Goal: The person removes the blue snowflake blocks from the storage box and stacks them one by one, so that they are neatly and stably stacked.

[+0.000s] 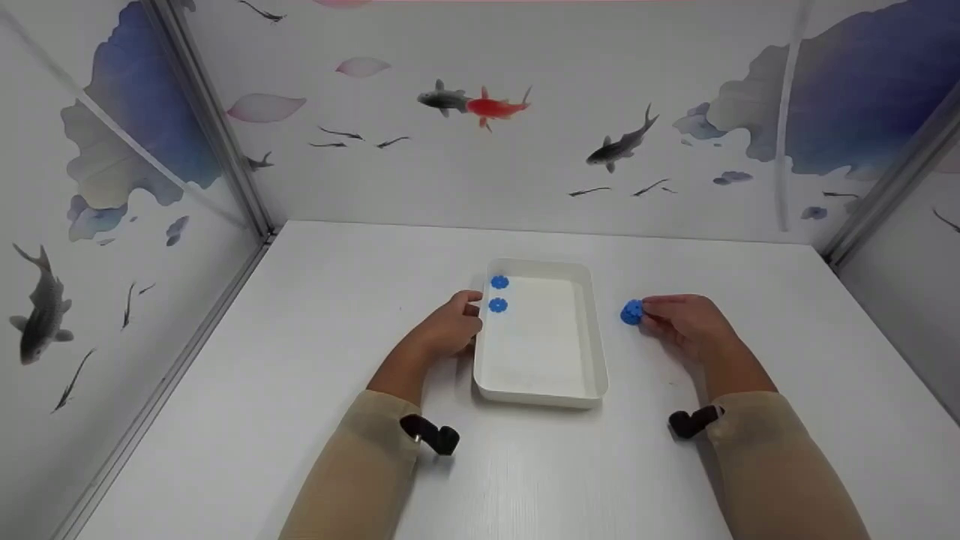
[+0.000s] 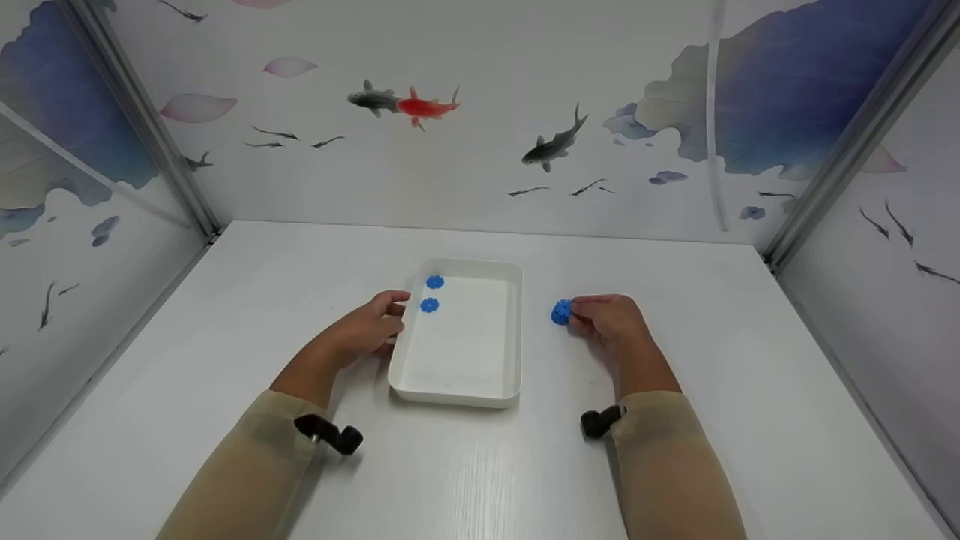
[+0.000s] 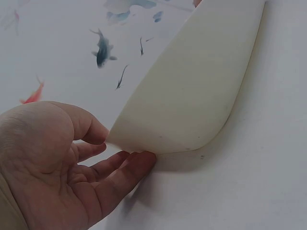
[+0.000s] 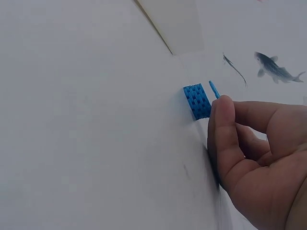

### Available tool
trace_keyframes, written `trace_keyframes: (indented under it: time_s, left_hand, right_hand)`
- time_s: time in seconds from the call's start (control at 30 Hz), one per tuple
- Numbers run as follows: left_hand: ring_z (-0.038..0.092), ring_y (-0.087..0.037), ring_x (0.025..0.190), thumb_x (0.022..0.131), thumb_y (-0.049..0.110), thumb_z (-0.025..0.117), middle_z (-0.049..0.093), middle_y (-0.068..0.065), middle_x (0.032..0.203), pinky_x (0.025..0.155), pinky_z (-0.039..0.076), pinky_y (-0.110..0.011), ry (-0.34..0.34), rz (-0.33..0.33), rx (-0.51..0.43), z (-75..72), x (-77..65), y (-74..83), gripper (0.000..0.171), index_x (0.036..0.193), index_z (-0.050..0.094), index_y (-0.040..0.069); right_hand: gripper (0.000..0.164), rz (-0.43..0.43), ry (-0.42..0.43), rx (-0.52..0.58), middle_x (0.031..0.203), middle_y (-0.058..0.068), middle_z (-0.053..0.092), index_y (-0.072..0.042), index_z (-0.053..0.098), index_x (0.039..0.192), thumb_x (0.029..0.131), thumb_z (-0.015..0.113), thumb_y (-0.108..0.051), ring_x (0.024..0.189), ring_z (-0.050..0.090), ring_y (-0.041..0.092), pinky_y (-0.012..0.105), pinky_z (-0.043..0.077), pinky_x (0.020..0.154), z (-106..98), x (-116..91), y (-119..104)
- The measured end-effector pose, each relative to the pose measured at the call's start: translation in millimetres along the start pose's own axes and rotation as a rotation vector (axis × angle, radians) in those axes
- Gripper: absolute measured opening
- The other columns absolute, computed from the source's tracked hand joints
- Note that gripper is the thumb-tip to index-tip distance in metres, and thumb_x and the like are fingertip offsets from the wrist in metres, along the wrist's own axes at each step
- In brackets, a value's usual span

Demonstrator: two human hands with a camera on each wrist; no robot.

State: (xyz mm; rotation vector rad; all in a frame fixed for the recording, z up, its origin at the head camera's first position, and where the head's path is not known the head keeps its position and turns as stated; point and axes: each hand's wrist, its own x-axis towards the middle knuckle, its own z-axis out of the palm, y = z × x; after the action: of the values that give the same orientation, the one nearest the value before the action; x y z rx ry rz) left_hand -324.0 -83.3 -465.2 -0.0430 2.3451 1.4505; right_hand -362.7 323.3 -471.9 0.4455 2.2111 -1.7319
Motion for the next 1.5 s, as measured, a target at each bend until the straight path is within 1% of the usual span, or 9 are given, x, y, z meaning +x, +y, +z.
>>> trace_keyframes:
  time_s: [0.07,0.17,0.5,0.57,0.83,1.07,1.37,1.5]
  left_hand:
    - [0.06,-0.024,0.129,0.106,0.021,0.049,0.049,-0.005,0.161,0.103,0.055,-0.041,-0.004,0.005,-0.007,-0.6,-0.2,-0.2,0.062,0.166,0.034,0.025]
    - [0.06,-0.024,0.128,0.107,0.021,0.049,0.049,-0.006,0.16,0.102,0.055,-0.04,-0.006,0.008,-0.005,-0.8,-0.2,-0.4,0.061,0.165,0.034,0.025]
    - [0.06,-0.025,0.128,0.106,0.022,0.05,0.049,-0.006,0.16,0.104,0.056,-0.042,-0.002,-0.003,-0.002,0.3,1.5,-0.2,0.061,0.165,0.034,0.026]
    - [0.06,-0.025,0.128,0.106,0.022,0.05,0.049,-0.005,0.16,0.105,0.056,-0.042,-0.002,-0.009,-0.002,0.7,1.7,-0.1,0.061,0.165,0.034,0.026]
    - [0.059,-0.024,0.129,0.107,0.022,0.051,0.05,-0.004,0.159,0.106,0.055,-0.041,0.0,-0.016,0.009,1.1,2.0,-0.6,0.062,0.166,0.033,0.027]
    - [0.06,-0.025,0.131,0.107,0.022,0.051,0.05,-0.007,0.161,0.111,0.054,-0.045,-0.011,0.004,-0.003,0.7,2.7,-0.8,0.062,0.166,0.033,0.025]
    - [0.06,-0.026,0.133,0.107,0.021,0.052,0.049,-0.007,0.162,0.113,0.053,-0.046,-0.006,-0.005,0.004,1.2,2.7,-0.2,0.062,0.166,0.034,0.026]
    - [0.06,-0.026,0.133,0.107,0.021,0.052,0.049,-0.006,0.162,0.112,0.053,-0.045,-0.005,-0.006,0.007,0.9,2.5,0.1,0.062,0.166,0.034,0.026]
  right_hand:
    - [0.055,0.002,0.006,0.0,0.127,0.004,0.068,-0.007,0.059,0.148,0.102,0.075,-0.031,0.102,0.072,0.009,0.022,0.06,0.097,1.1,-0.2,0.0]
    - [0.054,0.008,0.017,-0.013,0.129,0.006,0.067,-0.007,0.059,0.147,0.102,0.074,-0.031,0.103,0.072,0.01,0.022,0.06,0.097,2.2,-0.9,-0.4]
    - [0.057,0.021,0.021,-0.024,0.124,0.004,0.069,-0.007,0.059,0.149,0.101,0.075,-0.032,0.101,0.072,0.01,0.021,0.06,0.095,3.0,-2.0,-1.6]
    - [0.055,0.029,0.026,-0.023,0.124,0.004,0.069,-0.007,0.059,0.148,0.101,0.075,-0.032,0.101,0.072,0.009,0.02,0.06,0.095,2.4,-1.2,-0.9]
    - [0.056,0.03,0.034,-0.032,0.132,0.007,0.064,-0.007,0.056,0.151,0.103,0.072,-0.032,0.102,0.071,0.01,0.021,0.059,0.096,3.8,-1.7,-0.2]
    - [0.054,0.039,0.052,-0.013,0.116,0.004,0.073,-0.007,0.057,0.15,0.103,0.073,-0.029,0.094,0.076,0.009,0.022,0.061,0.093,5.1,-1.0,-0.9]
    - [0.055,0.062,0.056,-0.021,0.122,0.005,0.072,-0.01,0.057,0.151,0.103,0.072,-0.034,0.096,0.075,0.01,0.022,0.06,0.093,5.7,1.0,-1.5]
    - [0.055,0.056,0.064,-0.022,0.13,0.008,0.067,-0.012,0.058,0.151,0.103,0.072,-0.037,0.101,0.072,0.012,0.022,0.06,0.095,5.7,1.3,-2.8]
